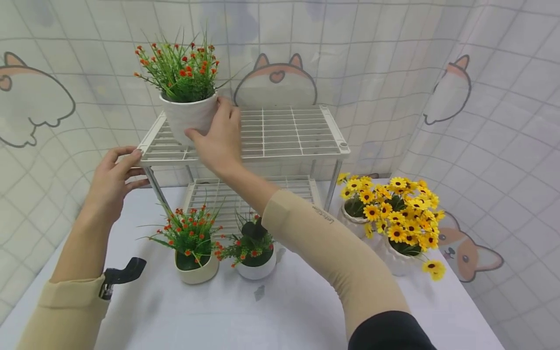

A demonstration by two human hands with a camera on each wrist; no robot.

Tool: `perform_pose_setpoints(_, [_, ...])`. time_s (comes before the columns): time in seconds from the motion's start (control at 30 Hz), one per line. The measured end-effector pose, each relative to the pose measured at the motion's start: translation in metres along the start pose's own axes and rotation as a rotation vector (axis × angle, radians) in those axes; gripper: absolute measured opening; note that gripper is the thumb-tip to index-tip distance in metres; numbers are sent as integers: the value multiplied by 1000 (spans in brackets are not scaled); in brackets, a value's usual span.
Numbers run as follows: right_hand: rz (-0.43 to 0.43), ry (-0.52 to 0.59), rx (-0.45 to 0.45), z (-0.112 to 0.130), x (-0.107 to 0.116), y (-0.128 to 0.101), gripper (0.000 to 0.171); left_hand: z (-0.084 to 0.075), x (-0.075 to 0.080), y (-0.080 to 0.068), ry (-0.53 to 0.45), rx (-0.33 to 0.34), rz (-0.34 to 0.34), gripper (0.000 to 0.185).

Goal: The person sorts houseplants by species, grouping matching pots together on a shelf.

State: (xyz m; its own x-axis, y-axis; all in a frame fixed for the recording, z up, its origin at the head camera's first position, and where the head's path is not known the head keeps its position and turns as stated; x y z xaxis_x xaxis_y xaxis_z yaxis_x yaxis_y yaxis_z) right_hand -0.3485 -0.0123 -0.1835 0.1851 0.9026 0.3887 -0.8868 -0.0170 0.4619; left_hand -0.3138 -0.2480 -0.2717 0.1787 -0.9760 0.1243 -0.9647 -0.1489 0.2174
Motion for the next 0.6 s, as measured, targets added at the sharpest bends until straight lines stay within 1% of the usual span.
perform_pose_setpoints(0.13, [6,-35,-1,2,-5,3,87,0,1,0,28,-5,4,44])
perform_pose_setpoints(0.3, [-4,-32,-3,2,-6,5,85,1,1,0,43,-6,-1,44])
perform_pose_setpoints(0.43, [-4,-1,20,3,-2,4,77,0,0,-1,24,-9,3,43])
perform_pose_setpoints(0.6, [16,38,20,2,4,4,66,2,0,0,-1,-2,1,43])
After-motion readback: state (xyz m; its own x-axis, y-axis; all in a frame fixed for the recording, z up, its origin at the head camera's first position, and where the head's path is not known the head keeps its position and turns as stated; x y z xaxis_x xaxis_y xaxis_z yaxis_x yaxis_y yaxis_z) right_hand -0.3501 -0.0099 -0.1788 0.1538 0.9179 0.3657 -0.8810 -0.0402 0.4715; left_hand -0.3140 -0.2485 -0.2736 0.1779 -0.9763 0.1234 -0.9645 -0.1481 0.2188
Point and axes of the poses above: each hand's wrist, its own y-axis towards the middle knuckle, its own x-axis out of the back of the hand, z = x × y, the point moved 10 cm from there along y, towards the middle knuckle
